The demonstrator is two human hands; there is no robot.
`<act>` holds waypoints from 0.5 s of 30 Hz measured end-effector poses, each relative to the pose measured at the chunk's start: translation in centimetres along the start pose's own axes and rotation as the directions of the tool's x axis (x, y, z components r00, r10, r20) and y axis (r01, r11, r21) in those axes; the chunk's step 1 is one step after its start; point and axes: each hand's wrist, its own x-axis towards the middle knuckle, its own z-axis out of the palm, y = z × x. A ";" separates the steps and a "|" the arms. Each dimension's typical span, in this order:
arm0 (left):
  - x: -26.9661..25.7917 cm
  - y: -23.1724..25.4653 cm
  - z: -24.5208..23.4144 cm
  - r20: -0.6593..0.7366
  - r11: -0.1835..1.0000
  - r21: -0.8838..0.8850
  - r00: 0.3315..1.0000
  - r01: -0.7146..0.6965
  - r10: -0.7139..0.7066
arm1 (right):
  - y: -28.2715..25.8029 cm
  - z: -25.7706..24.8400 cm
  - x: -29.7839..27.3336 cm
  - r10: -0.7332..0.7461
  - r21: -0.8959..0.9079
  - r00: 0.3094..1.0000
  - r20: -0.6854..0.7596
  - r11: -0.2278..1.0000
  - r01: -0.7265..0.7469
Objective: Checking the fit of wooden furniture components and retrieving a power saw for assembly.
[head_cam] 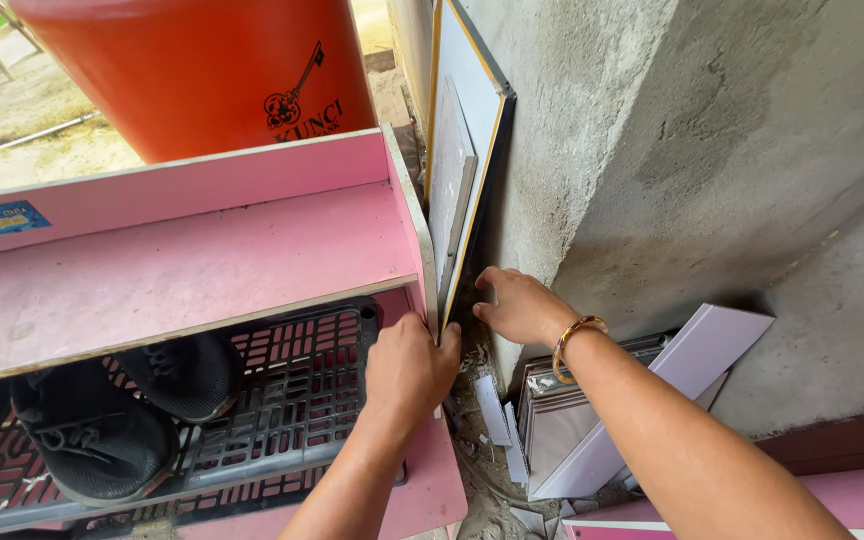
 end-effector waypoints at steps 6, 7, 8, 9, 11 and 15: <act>0.2 -3.5 7.6 0.070 0.990 -0.094 0.993 0.105 -0.098 | 2.9 3.4 2.3 -0.010 0.011 0.996 0.093 1.000 0.009; 0.3 -4.2 9.3 0.066 0.988 -0.100 0.992 0.117 -0.111 | 3.1 4.1 2.8 -0.019 0.005 0.995 0.103 1.000 0.018; 0.4 -5.0 11.1 0.010 0.983 -0.137 0.992 0.126 -0.126 | 3.4 4.7 3.2 0.024 0.017 0.990 0.140 1.000 -0.027; 0.4 -5.6 12.9 -0.046 0.976 -0.175 0.989 0.133 -0.143 | 3.7 5.2 3.7 0.066 0.024 0.982 0.178 0.997 -0.071; 0.8 -6.8 15.2 -0.083 0.972 -0.153 0.978 0.180 -0.194 | 4.7 6.6 5.0 0.072 0.022 0.973 0.218 0.997 -0.079; 0.5 -7.6 16.8 0.110 0.914 0.019 0.908 0.405 -0.404 | 6.4 8.9 6.7 0.070 0.031 0.957 0.282 0.996 -0.082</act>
